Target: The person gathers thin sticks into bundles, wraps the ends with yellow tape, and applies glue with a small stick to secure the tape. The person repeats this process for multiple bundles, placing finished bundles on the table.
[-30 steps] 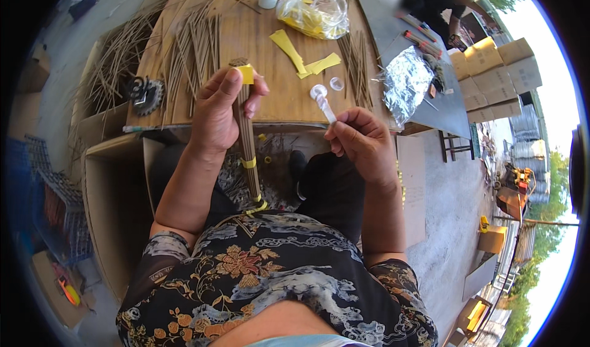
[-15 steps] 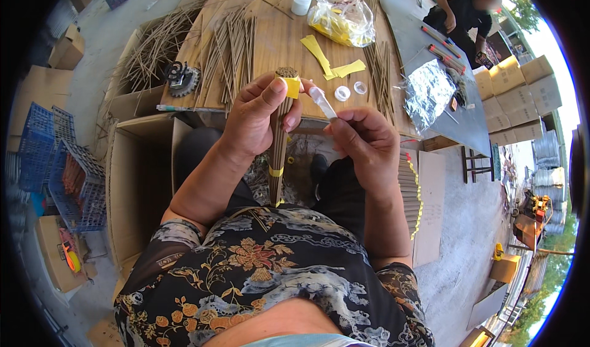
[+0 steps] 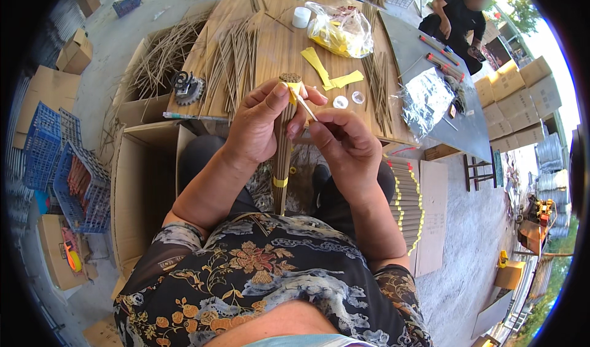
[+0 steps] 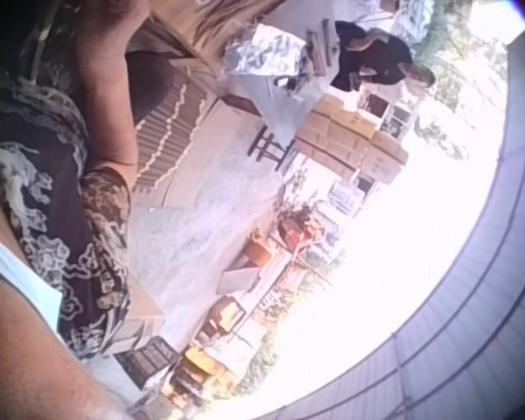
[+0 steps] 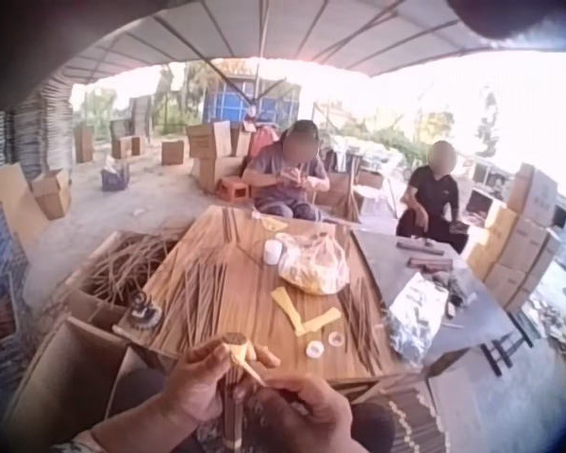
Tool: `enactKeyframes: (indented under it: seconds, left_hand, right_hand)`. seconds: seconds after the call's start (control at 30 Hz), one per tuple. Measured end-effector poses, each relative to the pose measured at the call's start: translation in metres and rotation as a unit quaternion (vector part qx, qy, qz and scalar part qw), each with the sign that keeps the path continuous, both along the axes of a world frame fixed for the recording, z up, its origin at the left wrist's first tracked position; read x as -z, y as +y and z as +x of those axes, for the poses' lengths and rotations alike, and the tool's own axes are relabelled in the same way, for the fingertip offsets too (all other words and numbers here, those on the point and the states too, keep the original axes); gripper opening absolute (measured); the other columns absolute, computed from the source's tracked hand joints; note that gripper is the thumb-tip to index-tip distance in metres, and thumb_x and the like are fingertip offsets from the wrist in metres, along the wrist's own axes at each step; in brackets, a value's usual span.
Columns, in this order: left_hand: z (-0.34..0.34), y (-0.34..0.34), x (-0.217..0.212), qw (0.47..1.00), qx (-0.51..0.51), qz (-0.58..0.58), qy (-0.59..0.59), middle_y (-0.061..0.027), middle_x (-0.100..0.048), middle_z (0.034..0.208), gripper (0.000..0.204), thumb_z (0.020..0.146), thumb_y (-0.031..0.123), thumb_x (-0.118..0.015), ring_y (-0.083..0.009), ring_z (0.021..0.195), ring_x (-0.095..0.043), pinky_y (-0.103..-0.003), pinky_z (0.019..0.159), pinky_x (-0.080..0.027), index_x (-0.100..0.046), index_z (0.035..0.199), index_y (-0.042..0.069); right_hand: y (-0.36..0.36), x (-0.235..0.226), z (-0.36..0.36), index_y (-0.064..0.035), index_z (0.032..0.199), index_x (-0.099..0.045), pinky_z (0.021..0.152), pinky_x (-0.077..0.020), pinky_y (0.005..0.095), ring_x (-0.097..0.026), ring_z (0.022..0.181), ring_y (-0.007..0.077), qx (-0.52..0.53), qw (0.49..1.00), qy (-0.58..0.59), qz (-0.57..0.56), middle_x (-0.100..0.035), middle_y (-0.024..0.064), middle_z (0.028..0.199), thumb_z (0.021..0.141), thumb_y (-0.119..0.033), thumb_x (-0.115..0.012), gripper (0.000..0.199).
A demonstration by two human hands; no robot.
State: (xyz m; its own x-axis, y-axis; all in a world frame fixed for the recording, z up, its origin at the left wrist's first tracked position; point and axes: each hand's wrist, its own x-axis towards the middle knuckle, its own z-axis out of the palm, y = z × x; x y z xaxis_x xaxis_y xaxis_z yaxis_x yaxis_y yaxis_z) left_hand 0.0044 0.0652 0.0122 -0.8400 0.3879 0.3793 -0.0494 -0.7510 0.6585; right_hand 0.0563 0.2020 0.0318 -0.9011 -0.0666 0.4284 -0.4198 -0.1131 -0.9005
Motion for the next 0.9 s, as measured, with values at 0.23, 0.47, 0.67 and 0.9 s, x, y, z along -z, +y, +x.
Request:
enactKeyframes:
  seconds: [0.23, 0.47, 0.67, 0.9]
  left_hand:
    - [0.000, -0.003, -0.001, 1.000, -0.016, -0.009, -0.008, -0.0212, -0.054, 0.099, 0.036, 0.091, 0.035, -0.039, -0.0060, 0.053, -0.044, -0.018, 0.048, -0.038, -0.050, 0.096, 0.001]
    - [0.001, 0.000, 0.001, 1.000, -0.021, 0.005, 0.010, -0.0201, -0.055, 0.097, 0.037, 0.091, 0.034, -0.040, -0.0053, 0.052, -0.045, -0.017, 0.047, -0.039, -0.049, 0.097, -0.001]
    - [0.002, -0.001, -0.002, 0.999, 0.004, 0.035, 0.005, -0.0215, -0.056, 0.098, 0.034, 0.093, 0.030, -0.037, -0.0074, 0.054, -0.045, -0.019, 0.051, -0.039, -0.052, 0.095, 0.000]
    - [0.006, 0.002, -0.003, 0.995, -0.086, -0.001, 0.045, -0.0201, -0.056, 0.098, 0.029, 0.092, 0.027, -0.042, -0.0073, 0.056, -0.045, -0.019, 0.053, -0.041, -0.053, 0.094, 0.000]
  right_hand:
    - [-0.001, 0.014, -0.002, -0.0027, 0.089, -0.059, 0.058, -0.0460, 0.0231, -0.057, 0.066, 0.0116, 0.087, 0.983, 0.073, 0.141, -0.057, 0.0054, 0.078, 0.076, -0.001, -0.063, 0.014]
    - [-0.003, 0.015, -0.006, -0.0033, 0.089, -0.058, 0.057, -0.0455, 0.0270, -0.057, 0.068, 0.0201, 0.129, 0.968, 0.131, 0.168, -0.058, 0.0101, 0.081, 0.071, 0.000, -0.065, 0.019]
    - [-0.001, 0.002, -0.003, -0.0024, 0.091, -0.056, 0.057, -0.0443, 0.0264, -0.055, 0.067, 0.0200, 0.113, 0.964, 0.157, 0.181, -0.056, 0.0092, 0.082, 0.073, -0.001, -0.064, 0.019]
    - [-0.005, -0.001, 0.007, -0.0030, 0.089, -0.057, 0.056, -0.0437, 0.0238, -0.054, 0.067, 0.0145, 0.094, 0.979, 0.117, 0.141, -0.054, 0.0080, 0.085, 0.076, -0.002, -0.063, 0.014]
